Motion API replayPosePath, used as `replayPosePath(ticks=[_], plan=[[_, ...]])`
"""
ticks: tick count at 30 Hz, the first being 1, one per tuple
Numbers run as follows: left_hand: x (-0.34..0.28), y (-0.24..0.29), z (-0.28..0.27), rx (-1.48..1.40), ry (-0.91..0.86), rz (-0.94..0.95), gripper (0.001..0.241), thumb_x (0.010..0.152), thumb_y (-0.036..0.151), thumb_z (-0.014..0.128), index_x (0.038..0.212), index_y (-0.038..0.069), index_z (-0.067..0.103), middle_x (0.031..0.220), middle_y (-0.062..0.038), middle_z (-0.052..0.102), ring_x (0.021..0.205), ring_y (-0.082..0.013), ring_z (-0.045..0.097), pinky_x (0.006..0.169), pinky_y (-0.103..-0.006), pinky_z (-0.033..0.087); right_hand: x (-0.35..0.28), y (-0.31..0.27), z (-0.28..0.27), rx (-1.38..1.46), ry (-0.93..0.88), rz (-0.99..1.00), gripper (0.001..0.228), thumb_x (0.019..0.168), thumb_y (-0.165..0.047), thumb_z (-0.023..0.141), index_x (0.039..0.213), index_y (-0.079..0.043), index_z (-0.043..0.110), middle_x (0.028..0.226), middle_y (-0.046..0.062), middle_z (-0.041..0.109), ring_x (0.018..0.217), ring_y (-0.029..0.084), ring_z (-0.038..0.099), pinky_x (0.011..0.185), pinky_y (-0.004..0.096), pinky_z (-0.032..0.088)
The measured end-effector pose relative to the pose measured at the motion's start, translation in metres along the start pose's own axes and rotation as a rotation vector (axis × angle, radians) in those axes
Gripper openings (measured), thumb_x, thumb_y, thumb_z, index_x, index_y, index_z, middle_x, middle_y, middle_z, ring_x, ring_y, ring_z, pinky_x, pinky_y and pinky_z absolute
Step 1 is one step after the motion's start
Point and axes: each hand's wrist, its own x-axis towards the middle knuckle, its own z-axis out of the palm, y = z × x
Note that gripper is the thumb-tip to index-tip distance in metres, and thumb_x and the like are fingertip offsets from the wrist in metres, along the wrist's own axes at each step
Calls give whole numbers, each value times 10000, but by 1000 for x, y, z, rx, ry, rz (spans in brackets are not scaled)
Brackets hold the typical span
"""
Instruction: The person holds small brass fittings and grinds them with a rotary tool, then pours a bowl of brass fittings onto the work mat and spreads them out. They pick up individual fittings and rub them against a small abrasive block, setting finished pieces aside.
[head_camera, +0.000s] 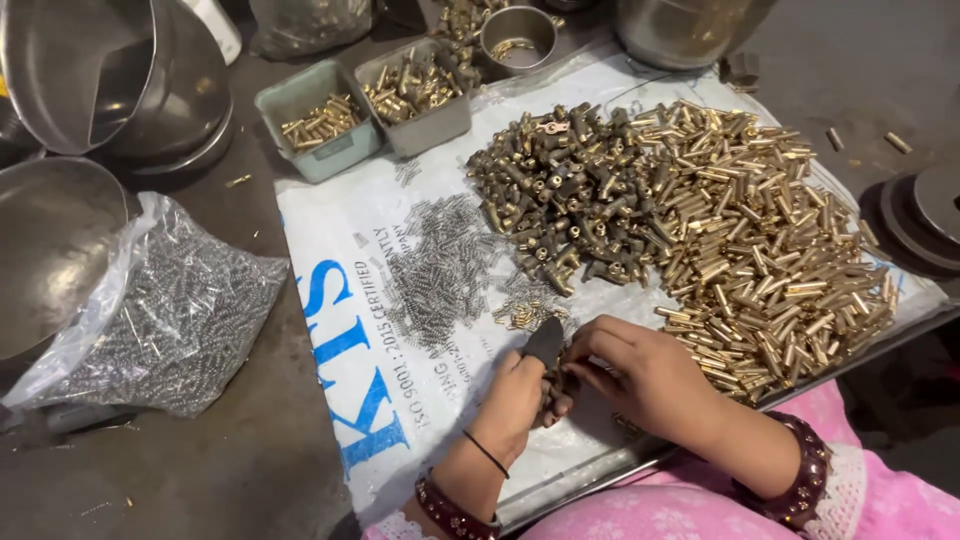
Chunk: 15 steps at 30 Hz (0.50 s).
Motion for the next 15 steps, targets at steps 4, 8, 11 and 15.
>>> replayPosePath(ticks=[4,8,11,15], plan=[[0,0,0,87,-204,80,348,982,331,478,936,32,650,646,-73,649,476,-136,593,401,-270,405,-2,17,-7,92,-88,85,163,800,-118,795,914,-80,684,866,41,718,789,224,738,664,334,584],[-15,14,11,142,-163,-6,540,1039,493,446,830,50,673,574,-100,628,397,-138,532,361,-241,347,17,56,-29,294,-257,417,145,805,-164,827,898,-105,733,851,34,793,817,207,769,646,335,602],[-7,1,6,173,-241,184,304,1020,223,560,882,-3,709,660,-120,632,507,-136,565,442,-258,393,31,72,-40,118,133,351,165,837,-228,787,971,-142,744,974,13,780,872,196,781,750,320,638],[-10,7,8,80,-212,123,278,970,117,448,842,-37,640,771,-123,733,546,-158,651,451,-249,435,46,65,-27,-397,103,297,352,819,-304,795,1136,-156,751,1144,68,698,895,307,713,734,414,576]])
